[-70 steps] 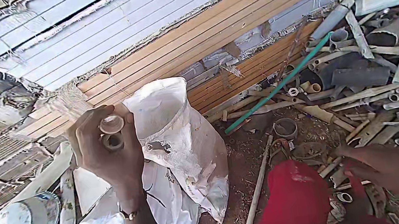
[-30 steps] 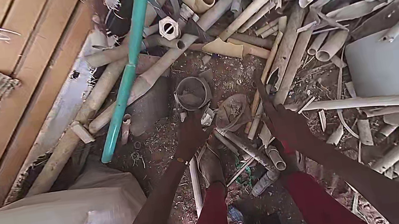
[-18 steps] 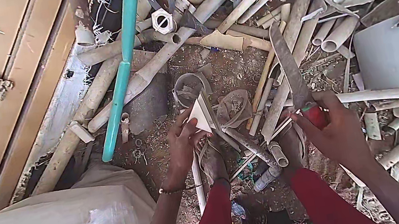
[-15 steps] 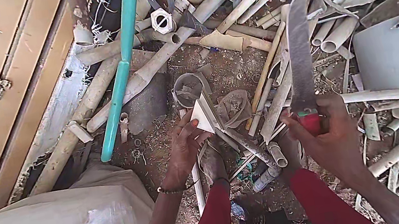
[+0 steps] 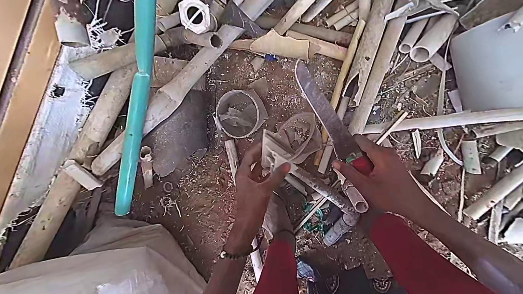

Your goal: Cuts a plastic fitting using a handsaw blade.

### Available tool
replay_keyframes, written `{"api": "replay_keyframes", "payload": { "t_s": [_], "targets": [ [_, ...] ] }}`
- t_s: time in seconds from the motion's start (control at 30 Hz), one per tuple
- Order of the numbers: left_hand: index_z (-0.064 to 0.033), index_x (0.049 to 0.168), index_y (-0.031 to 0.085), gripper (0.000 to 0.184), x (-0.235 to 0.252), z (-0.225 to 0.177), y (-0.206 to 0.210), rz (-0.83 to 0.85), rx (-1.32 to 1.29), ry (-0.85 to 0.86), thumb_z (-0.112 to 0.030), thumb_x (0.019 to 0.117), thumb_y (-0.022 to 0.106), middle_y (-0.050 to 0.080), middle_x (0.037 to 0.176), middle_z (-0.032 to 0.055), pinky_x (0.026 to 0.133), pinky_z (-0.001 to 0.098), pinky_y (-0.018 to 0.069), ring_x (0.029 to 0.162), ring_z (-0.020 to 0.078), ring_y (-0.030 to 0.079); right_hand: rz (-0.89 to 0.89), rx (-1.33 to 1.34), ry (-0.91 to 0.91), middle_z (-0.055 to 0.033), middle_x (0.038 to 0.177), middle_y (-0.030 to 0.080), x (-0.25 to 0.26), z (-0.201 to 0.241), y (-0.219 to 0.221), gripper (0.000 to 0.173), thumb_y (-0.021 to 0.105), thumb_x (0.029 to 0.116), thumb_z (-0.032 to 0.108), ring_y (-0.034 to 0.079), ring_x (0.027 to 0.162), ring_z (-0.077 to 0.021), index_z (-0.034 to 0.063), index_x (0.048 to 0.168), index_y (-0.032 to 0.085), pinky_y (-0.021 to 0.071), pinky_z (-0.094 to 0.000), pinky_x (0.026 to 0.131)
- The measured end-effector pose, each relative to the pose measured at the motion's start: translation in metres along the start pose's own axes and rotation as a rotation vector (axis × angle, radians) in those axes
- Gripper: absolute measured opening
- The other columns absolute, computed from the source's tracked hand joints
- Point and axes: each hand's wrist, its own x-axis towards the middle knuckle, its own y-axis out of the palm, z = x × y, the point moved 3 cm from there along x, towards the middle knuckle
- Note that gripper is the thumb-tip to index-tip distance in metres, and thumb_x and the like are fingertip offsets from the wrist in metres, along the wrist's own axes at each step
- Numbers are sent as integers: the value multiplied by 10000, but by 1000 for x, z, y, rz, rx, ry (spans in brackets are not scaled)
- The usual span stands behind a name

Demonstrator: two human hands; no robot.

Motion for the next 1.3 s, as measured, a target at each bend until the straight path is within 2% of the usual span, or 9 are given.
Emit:
{"api": "replay_keyframes", "payload": {
  "t_s": [0.13, 0.33, 0.47, 0.6, 0.7, 0.83, 1.03, 1.2, 1.3],
  "targets": [
    [-19, 1276, 657, 602, -5, 2, 21, -7, 225, 152, -207, 755, 896, 673, 1222, 101, 853, 287, 645, 1051, 143, 714, 126, 41, 24, -96, 954, 675, -1, 11, 12, 454, 619, 950, 262, 638, 807, -120, 5, 1323, 579, 531, -299, 731],
    [-106, 1176, 750, 530, -16, 4, 36, -2, 473, 411, -373, 737, 883, 720, 1041, 5, 835, 238, 610, 960, 53, 696, -42, 238, -54, 84, 795, 627, 3, 8, 18, 427, 711, 923, 410, 578, 659, 71, 62, 1153, 621, 498, -115, 599],
    [-115, 1168, 749, 507, -24, 3, 40, -12, 541, 515, -358, 744, 886, 708, 1012, 11, 785, 218, 582, 914, 45, 673, -57, 452, 35, 94, 679, 622, 8, 10, 18, 287, 762, 902, 291, 572, 497, 9, 113, 1083, 629, 518, -164, 467],
    [-131, 1182, 754, 508, -27, 0, 38, -23, 616, 587, -373, 753, 878, 704, 1003, 29, 778, 227, 576, 910, 61, 672, -38, 547, 49, 29, 685, 643, 11, 5, 23, 208, 673, 972, 225, 575, 469, -63, 103, 1123, 596, 515, -215, 426],
    [-121, 1171, 753, 513, -28, 3, 38, 8, 567, 559, -385, 747, 875, 703, 990, 10, 772, 211, 571, 891, 38, 662, -17, 596, 66, 5, 729, 687, 11, 4, 21, 159, 631, 985, 154, 586, 485, -62, 80, 1126, 623, 514, -203, 439],
    [-101, 1220, 703, 537, -28, 12, 40, 170, 222, 309, -364, 780, 863, 681, 1076, -6, 866, 286, 601, 991, 89, 672, -12, 660, 32, 35, 667, 647, 10, 1, 19, 70, 614, 989, 116, 587, 490, -38, 90, 1054, 622, 523, -178, 460],
    [-51, 1315, 582, 588, -28, 5, 42, 512, -42, 117, -453, 911, 727, 680, 1173, -31, 951, 259, 560, 1074, 40, 652, 60, 603, -56, 96, 627, 620, 8, 0, 19, 40, 627, 935, 104, 569, 483, 8, 117, 973, 626, 510, -160, 460],
    [-78, 1285, 665, 621, -32, 5, 35, 374, 350, 204, -562, 896, 696, 726, 1086, -12, 866, 208, 559, 978, -19, 663, 260, 216, -51, 123, 637, 592, 25, 0, 10, 98, 701, 860, 230, 541, 527, 80, 138, 877, 672, 460, -114, 485],
    [-33, 1223, 684, 597, -37, 14, 33, 357, 184, 230, -561, 947, 641, 740, 1033, -17, 845, 220, 586, 936, 3, 689, 403, 183, -117, 107, 606, 560, 32, 2, 10, 134, 732, 873, 212, 490, 503, 85, 113, 808, 668, 404, -99, 460]
  ]
}}
